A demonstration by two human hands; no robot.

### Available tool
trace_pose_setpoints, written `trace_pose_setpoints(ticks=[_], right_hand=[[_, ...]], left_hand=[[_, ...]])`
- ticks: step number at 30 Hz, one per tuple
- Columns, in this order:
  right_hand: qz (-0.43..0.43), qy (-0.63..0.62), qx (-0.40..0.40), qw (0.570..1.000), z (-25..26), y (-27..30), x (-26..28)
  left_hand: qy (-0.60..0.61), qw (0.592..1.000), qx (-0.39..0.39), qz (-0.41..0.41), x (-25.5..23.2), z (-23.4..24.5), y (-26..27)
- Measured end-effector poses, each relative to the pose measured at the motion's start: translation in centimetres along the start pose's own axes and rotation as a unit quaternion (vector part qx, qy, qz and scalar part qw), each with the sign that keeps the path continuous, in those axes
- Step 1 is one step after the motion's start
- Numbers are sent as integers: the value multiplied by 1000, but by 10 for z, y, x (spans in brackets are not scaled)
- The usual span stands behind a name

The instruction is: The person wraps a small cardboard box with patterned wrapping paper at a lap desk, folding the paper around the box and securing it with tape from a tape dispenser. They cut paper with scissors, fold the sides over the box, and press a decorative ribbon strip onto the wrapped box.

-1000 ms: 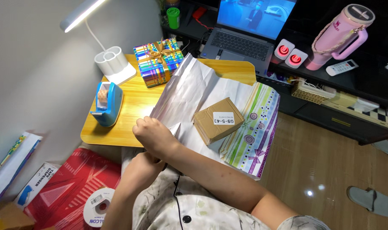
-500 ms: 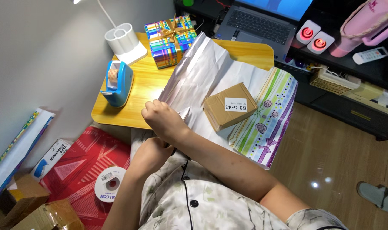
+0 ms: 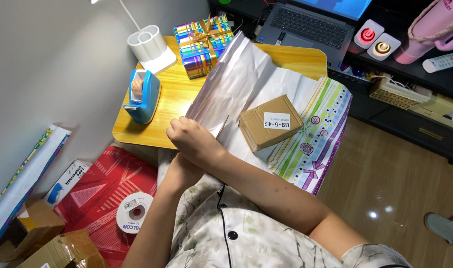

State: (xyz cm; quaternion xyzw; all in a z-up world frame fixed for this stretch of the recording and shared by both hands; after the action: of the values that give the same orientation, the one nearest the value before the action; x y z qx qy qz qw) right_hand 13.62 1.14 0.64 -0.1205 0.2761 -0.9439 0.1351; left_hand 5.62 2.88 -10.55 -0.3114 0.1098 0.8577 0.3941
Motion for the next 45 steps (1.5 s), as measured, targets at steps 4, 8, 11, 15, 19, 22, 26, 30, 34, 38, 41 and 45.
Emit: trace_pose_setpoints(ticks=[4,8,11,15,19,22,26,30,34,38,41,45], right_hand=[[5,-14,-2,1000,-1,-2,4],[3,-22,0,1000,1,-2,3],[5,-30,1,1000,3,-3,2],[5,-52,13,999,3,-4,1],[10,-69,12,997,4,-5,2],[14,-86,7,996,5,-6,2],[11,-84,21,996,6,-7,2],[2,-99,8,995,13,-8,0],[-4,-106,-22,994,21,-11,-6],[8,-123,-44,991,30,-16,-14],[16,-148,-44,988,40,-20,-23],[21,-181,-51,982,45,-18,-27]], left_hand=[[7,999,-11,-42,13,-6,-1],[14,999,-12,-39,16,-8,-3],[59,998,-4,1,17,-6,-1],[43,999,23,-14,16,-6,-3],[71,995,-4,-68,19,-9,-12],[65,994,-12,-86,22,-13,-18],[54,994,-10,-96,25,-13,-19],[40,994,-6,-97,26,-12,-19],[11,994,-5,-108,17,-5,-21],[63,995,-24,-78,-6,12,-27],[139,990,-13,-19,-23,26,-29],[42,999,29,-7,-19,28,-32]])
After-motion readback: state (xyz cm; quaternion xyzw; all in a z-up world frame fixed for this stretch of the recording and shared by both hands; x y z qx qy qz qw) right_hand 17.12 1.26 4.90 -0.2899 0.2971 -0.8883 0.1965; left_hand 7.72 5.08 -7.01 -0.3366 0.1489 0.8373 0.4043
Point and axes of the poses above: each hand's wrist, its own y-axis away from the middle knuckle, its own z-axis out of the back of the hand, x = y × z, the point moved 4 cm from there along -y, towards the middle knuckle, and after that the axes turned 4 degrees about -x, right-handed, at the moved point
